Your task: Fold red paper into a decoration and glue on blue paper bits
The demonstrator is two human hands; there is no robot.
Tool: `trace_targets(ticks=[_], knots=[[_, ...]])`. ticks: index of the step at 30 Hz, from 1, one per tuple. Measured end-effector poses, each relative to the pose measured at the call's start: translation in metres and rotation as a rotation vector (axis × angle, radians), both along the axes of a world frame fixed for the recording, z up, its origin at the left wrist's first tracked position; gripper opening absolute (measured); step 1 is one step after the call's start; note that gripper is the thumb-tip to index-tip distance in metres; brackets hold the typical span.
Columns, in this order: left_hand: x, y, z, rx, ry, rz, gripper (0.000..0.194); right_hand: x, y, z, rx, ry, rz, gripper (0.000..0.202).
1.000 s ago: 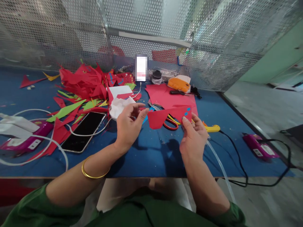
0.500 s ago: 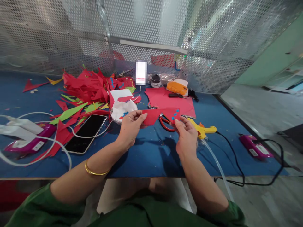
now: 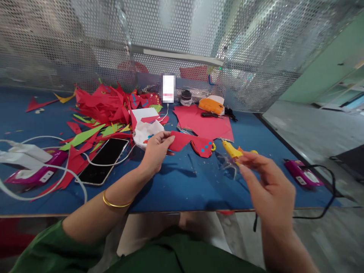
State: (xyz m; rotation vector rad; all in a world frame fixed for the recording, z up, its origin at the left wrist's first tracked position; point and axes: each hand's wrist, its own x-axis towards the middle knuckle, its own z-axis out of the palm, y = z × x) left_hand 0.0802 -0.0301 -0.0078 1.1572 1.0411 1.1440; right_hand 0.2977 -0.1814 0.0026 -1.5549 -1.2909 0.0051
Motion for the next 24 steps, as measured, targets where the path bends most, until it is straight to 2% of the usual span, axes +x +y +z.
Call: trace_targets(ticks=[4, 7, 9, 13, 19, 21, 24], knots=[[0.001, -0.001, 0.001, -0.028, 0.006, -0.044, 0.016, 0.074, 0.012, -0.001, -0.148, -0.511, -0.053, 0.032], [0.001, 0.0, 0.002, -0.046, 0.014, -0.056, 0.017, 0.115, 0.031, -0.011, -0.336, -0.807, 0.061, 0.045], [0.002, 0.001, 0.002, -0.052, 0.023, -0.058, 0.018, 0.128, 0.04, -0.017, -0.404, -0.905, 0.144, 0.055], [0.002, 0.002, 0.0, -0.064, 0.061, -0.07, 0.021, 0.13, 0.053, -0.022, -0.462, -0.984, 0.239, 0.064], [0.003, 0.003, -0.006, -0.062, 0.065, -0.09, 0.016, 0.133, 0.063, -0.024, -0.515, -1.012, 0.279, 0.055], [0.003, 0.003, -0.007, -0.065, 0.054, -0.094, 0.014, 0.137, 0.063, -0.025, -0.505, -0.968, 0.303, 0.051], [0.004, 0.003, -0.006, -0.067, 0.047, -0.1, 0.013, 0.142, 0.064, -0.025, -0.416, -0.756, 0.315, 0.044]])
